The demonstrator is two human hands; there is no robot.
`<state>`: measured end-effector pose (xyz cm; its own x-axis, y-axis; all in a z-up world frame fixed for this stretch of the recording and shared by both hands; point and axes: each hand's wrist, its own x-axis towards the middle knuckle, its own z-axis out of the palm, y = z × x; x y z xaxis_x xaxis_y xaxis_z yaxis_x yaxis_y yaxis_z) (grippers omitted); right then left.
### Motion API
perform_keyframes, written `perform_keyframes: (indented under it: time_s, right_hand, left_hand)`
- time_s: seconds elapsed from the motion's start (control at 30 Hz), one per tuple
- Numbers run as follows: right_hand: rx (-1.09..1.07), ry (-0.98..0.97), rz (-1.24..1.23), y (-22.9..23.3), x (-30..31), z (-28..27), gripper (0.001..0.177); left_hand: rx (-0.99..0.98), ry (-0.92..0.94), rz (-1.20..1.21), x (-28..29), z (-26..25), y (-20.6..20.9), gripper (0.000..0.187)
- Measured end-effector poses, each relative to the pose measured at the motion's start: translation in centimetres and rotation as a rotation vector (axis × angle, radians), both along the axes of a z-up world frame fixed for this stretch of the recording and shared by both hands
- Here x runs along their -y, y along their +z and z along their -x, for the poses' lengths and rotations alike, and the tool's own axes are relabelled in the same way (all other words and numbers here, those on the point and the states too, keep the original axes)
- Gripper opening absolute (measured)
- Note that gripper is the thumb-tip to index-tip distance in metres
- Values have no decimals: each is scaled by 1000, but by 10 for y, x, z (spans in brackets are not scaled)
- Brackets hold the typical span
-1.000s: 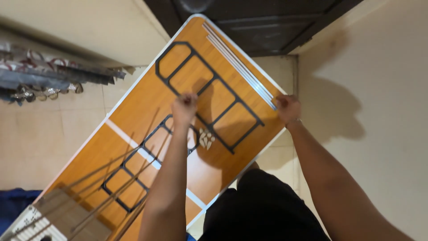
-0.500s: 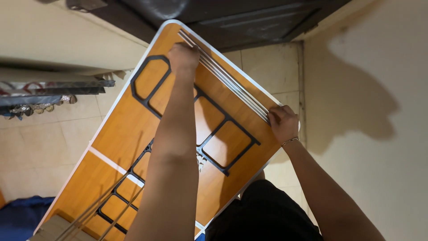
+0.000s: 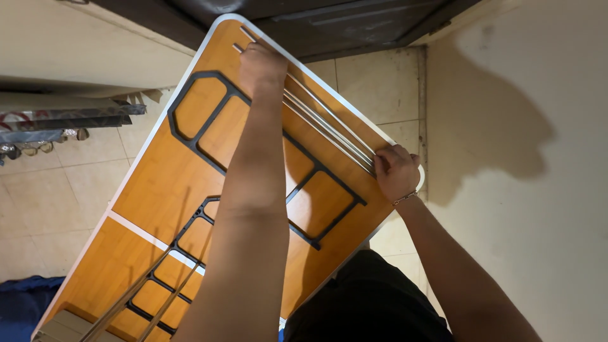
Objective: The person assembles a metal frame structure on a wooden table. They insert multiple metal rods into black plastic frames, then attach a second frame to complete the assembly. The person handles rods, frames, and small white caps during the process.
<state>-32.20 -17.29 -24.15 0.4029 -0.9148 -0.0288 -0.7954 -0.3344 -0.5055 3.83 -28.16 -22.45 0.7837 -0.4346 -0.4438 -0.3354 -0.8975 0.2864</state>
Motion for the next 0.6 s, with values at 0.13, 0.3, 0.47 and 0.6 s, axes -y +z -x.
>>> perform_keyframes:
  time_s: [0.13, 0.3, 0.47, 0.6]
  right_hand:
    - [0, -9, -25, -1, -3, 1, 6]
    - [41, 35, 63, -4, -8, 5, 8]
    - [175, 124, 53, -16, -10, -2, 10]
    - [290, 123, 31, -10, -13, -11, 12]
  left_hand:
    - [-38, 60, 69, -3, -2, -1, 42]
    - [-96, 161, 211, -20, -4, 24, 41]
    - [-200, 198, 670, -63, 0, 64, 22]
    - [-416, 235, 1054, -104, 12, 109, 21]
